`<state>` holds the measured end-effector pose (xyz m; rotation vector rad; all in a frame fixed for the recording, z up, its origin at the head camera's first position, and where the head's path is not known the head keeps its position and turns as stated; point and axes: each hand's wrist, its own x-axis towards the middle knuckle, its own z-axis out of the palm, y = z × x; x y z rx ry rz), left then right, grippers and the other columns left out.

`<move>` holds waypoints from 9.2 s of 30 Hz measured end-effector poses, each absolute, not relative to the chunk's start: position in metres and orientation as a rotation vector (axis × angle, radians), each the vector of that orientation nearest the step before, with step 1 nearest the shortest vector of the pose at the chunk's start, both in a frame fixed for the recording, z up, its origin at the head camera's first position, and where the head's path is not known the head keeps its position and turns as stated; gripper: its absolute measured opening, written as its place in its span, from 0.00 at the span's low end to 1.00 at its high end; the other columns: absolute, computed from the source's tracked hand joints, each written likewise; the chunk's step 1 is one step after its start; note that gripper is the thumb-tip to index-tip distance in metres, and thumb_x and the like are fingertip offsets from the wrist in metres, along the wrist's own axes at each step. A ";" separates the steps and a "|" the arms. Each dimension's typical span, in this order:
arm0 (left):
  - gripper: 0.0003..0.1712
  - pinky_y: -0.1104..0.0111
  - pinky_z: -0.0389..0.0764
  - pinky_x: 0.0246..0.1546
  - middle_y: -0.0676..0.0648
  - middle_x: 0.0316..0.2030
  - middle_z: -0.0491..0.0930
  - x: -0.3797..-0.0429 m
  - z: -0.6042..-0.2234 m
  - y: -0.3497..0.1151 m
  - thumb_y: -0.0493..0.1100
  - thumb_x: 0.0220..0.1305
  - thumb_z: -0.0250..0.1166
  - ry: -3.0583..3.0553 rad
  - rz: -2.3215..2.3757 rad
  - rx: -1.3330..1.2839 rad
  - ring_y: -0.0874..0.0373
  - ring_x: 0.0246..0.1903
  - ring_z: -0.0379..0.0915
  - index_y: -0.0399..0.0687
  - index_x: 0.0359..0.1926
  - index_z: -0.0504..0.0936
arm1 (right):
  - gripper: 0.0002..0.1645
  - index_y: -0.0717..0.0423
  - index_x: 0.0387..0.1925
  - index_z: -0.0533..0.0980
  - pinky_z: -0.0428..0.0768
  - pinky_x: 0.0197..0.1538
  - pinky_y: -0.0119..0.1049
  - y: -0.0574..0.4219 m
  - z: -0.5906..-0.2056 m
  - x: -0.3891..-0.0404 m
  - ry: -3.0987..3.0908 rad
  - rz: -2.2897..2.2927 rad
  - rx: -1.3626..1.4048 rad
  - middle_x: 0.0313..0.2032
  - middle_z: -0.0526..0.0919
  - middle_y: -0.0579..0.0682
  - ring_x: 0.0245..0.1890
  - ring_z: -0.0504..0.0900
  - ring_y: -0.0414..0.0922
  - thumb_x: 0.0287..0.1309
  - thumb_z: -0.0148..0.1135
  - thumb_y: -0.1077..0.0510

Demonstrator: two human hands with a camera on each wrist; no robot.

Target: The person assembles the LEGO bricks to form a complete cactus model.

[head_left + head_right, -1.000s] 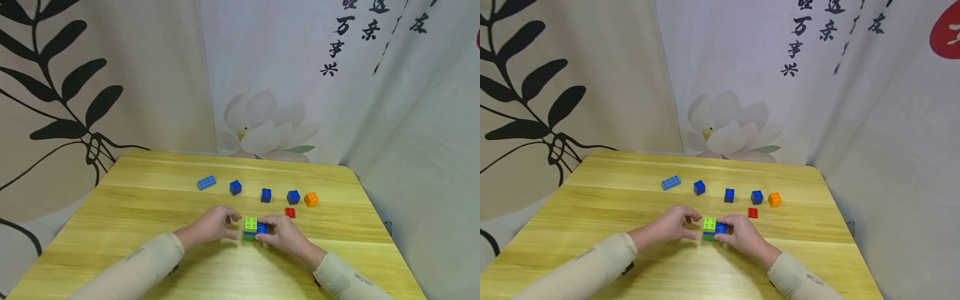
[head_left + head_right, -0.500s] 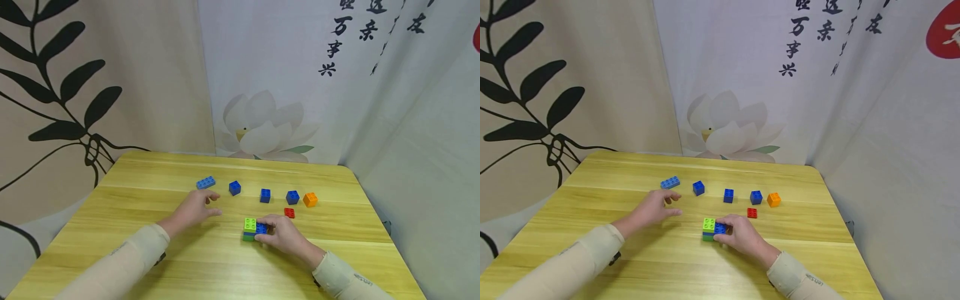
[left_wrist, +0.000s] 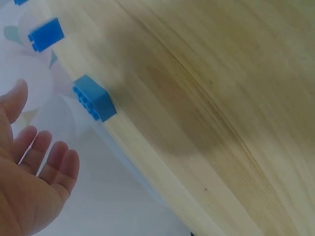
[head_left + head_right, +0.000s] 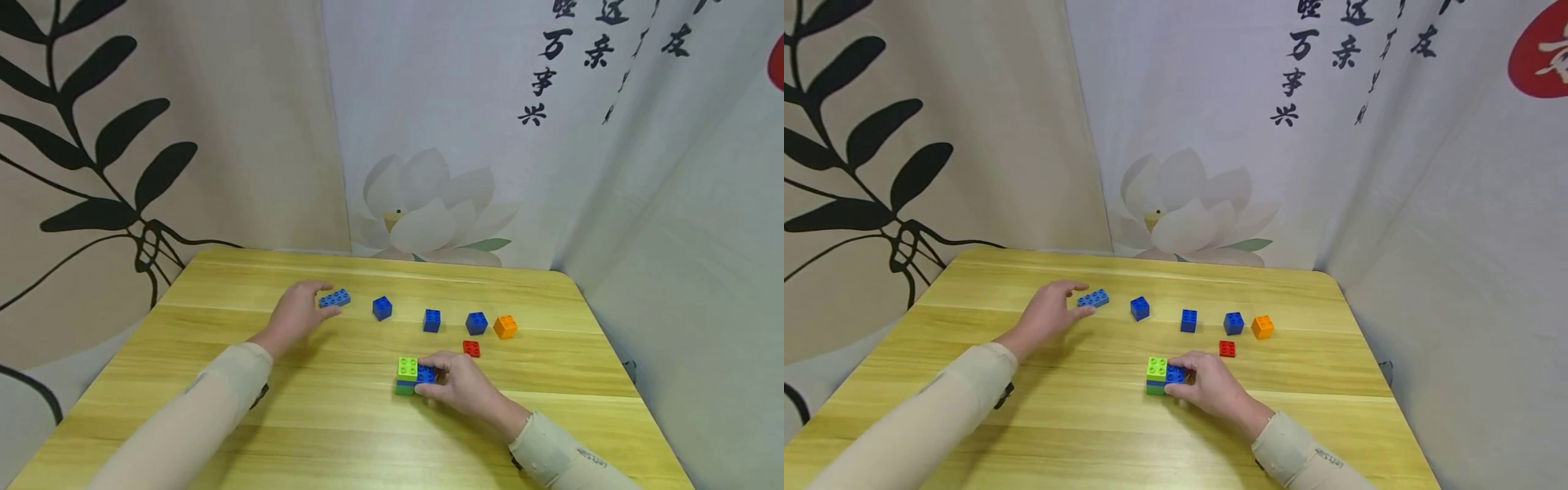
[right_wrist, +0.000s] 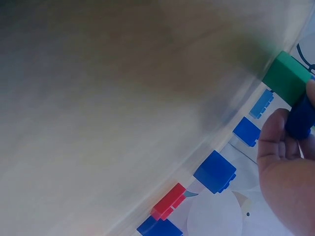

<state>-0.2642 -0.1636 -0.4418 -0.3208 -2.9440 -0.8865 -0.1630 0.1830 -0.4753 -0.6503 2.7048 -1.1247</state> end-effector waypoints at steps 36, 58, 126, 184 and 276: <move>0.31 0.44 0.81 0.67 0.35 0.65 0.83 -0.297 -0.466 -0.147 0.49 0.70 0.74 -3.055 -0.652 -0.265 0.36 0.64 0.79 0.42 0.69 0.81 | 0.28 0.59 0.61 0.84 0.84 0.44 0.26 0.182 -0.474 -0.162 2.708 -1.118 -0.626 0.56 0.89 0.53 0.43 0.82 0.39 0.64 0.78 0.50; 0.26 0.45 0.83 0.64 0.33 0.66 0.81 -0.297 -0.474 -0.149 0.40 0.74 0.70 -3.066 -0.664 -0.263 0.36 0.64 0.80 0.41 0.69 0.80 | 0.28 0.58 0.61 0.85 0.84 0.45 0.26 0.182 -0.475 -0.162 2.718 -1.104 -0.624 0.57 0.89 0.54 0.45 0.82 0.39 0.63 0.78 0.49; 0.26 0.65 0.85 0.62 0.52 0.66 0.84 -0.181 -0.425 -0.085 0.40 0.73 0.71 -2.666 -0.556 -1.495 0.55 0.63 0.78 0.59 0.69 0.83 | 0.16 0.50 0.51 0.88 0.82 0.37 0.26 0.183 -0.477 -0.162 2.716 -1.138 -0.754 0.44 0.90 0.43 0.35 0.79 0.34 0.64 0.77 0.51; 0.30 0.66 0.86 0.58 0.51 0.63 0.84 -0.175 -0.433 -0.085 0.46 0.74 0.71 -2.787 -0.680 -1.267 0.61 0.58 0.79 0.50 0.73 0.77 | 0.26 0.57 0.59 0.86 0.81 0.39 0.25 0.183 -0.473 -0.163 2.725 -1.084 -0.703 0.48 0.91 0.47 0.37 0.79 0.38 0.64 0.78 0.50; 0.34 0.52 0.85 0.64 0.43 0.64 0.82 -0.213 -0.448 -0.122 0.49 0.70 0.75 -2.948 -0.747 -0.722 0.46 0.63 0.79 0.44 0.72 0.76 | 0.29 0.57 0.62 0.83 0.80 0.40 0.26 0.182 -0.476 -0.160 2.726 -1.074 -0.651 0.53 0.88 0.50 0.41 0.79 0.40 0.65 0.76 0.47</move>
